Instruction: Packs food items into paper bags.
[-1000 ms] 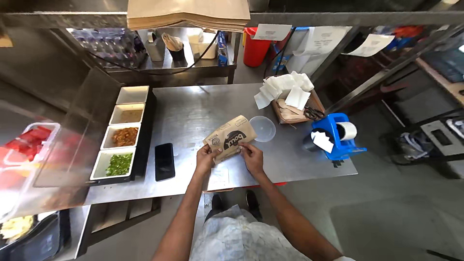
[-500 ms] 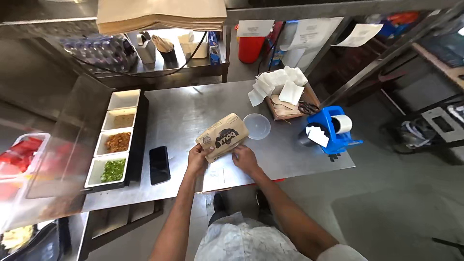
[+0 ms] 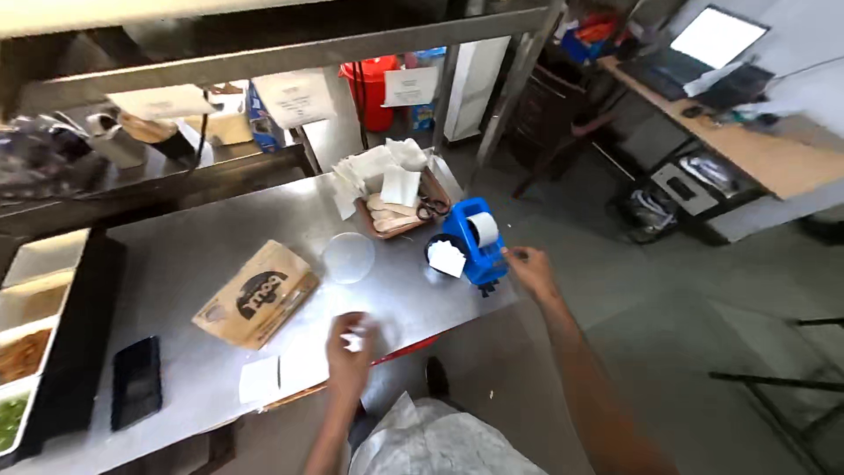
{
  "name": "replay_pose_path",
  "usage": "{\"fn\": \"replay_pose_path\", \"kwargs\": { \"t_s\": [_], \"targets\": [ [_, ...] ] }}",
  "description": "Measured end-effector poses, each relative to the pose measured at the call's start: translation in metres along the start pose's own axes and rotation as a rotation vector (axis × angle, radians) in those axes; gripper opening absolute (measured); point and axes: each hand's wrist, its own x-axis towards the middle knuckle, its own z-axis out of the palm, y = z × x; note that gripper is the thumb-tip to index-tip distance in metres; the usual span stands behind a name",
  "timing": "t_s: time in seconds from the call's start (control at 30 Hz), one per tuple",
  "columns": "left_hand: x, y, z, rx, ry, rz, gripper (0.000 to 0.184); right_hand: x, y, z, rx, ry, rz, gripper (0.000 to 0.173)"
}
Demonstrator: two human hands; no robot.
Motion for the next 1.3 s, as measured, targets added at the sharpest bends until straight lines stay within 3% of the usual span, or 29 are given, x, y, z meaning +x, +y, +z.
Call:
{"fn": "replay_pose_path", "kwargs": {
  "t_s": [0.07, 0.13, 0.23, 0.3, 0.37, 0.43, 0.53, 0.57, 0.63, 0.67, 0.73, 0.8, 0.9, 0.97, 1.03, 1.1, 1.17, 1.3],
  "targets": [
    [0.009, 0.017, 0.11, -0.167, -0.488, 0.018, 0.036, 0.031, 0.014, 0.003, 0.173, -0.183, 0.174, 0.044],
    [0.024, 0.022, 0.194, -0.293, -0.744, -0.006, 0.04, 0.047, 0.012, 0.003, 0.229, -0.282, 0.253, 0.039],
    [0.038, 0.03, 0.258, -0.642, -0.727, -0.189, 0.051, 0.026, -0.012, -0.028, 0.321, -0.29, 0.125, 0.022],
    [0.046, 0.037, 0.269, -0.8, -0.697, -0.243, 0.073, -0.03, -0.009, -0.069, 0.345, -0.287, -0.094, 0.016],
    [0.052, 0.049, 0.269, -0.857, -0.704, -0.241, 0.082, -0.09, 0.023, -0.087, 0.313, -0.238, -0.128, 0.018],
    [0.058, 0.058, 0.277, -0.824, -0.717, -0.215, 0.075, -0.114, 0.071, -0.077, 0.284, -0.19, -0.013, 0.023],
    [0.061, 0.079, 0.285, -0.464, -0.479, -0.177, 0.04, -0.105, 0.127, -0.052, 0.3, -0.263, 0.175, 0.019],
    [0.064, 0.085, 0.28, -0.228, -0.42, -0.159, 0.034, -0.098, 0.133, -0.045, 0.311, -0.33, 0.247, 0.019],
    [0.063, 0.096, 0.267, 0.203, -0.463, -0.215, 0.033, -0.092, 0.14, -0.033, 0.316, -0.446, 0.416, 0.022],
    [0.057, 0.091, 0.264, 0.305, -0.529, -0.262, 0.034, -0.098, 0.142, -0.03, 0.288, -0.477, 0.47, 0.023],
    [0.032, 0.074, 0.251, 0.271, -0.553, -0.247, 0.041, -0.116, 0.146, -0.031, 0.228, -0.531, 0.488, 0.023],
    [0.018, 0.068, 0.214, 0.098, -0.43, -0.133, 0.048, -0.124, 0.129, -0.027, 0.264, -0.589, 0.395, 0.025],
    [0.015, 0.035, 0.125, -0.048, -0.091, 0.102, 0.032, -0.16, 0.058, 0.006, 0.504, -0.623, 0.103, 0.024],
    [0.045, -0.001, 0.047, 0.051, 0.145, 0.244, 0.023, -0.164, -0.017, 0.062, 0.645, -0.64, -0.14, 0.046],
    [0.083, -0.028, -0.04, 0.235, 0.273, 0.267, 0.022, -0.157, -0.092, 0.136, 0.669, -0.622, -0.292, 0.058],
    [0.126, -0.044, -0.111, 0.378, 0.365, 0.169, 0.031, -0.144, -0.15, 0.213, 0.666, -0.625, -0.355, 0.062],
    [0.17, -0.064, -0.157, 0.467, 0.386, -0.023, 0.041, -0.13, -0.183, 0.282, 0.608, -0.628, -0.381, 0.065],
    [0.224, -0.104, -0.182, 0.41, 0.081, -0.435, 0.043, -0.118, -0.188, 0.359, 0.598, -0.592, -0.238, 0.071]
  ]
}}
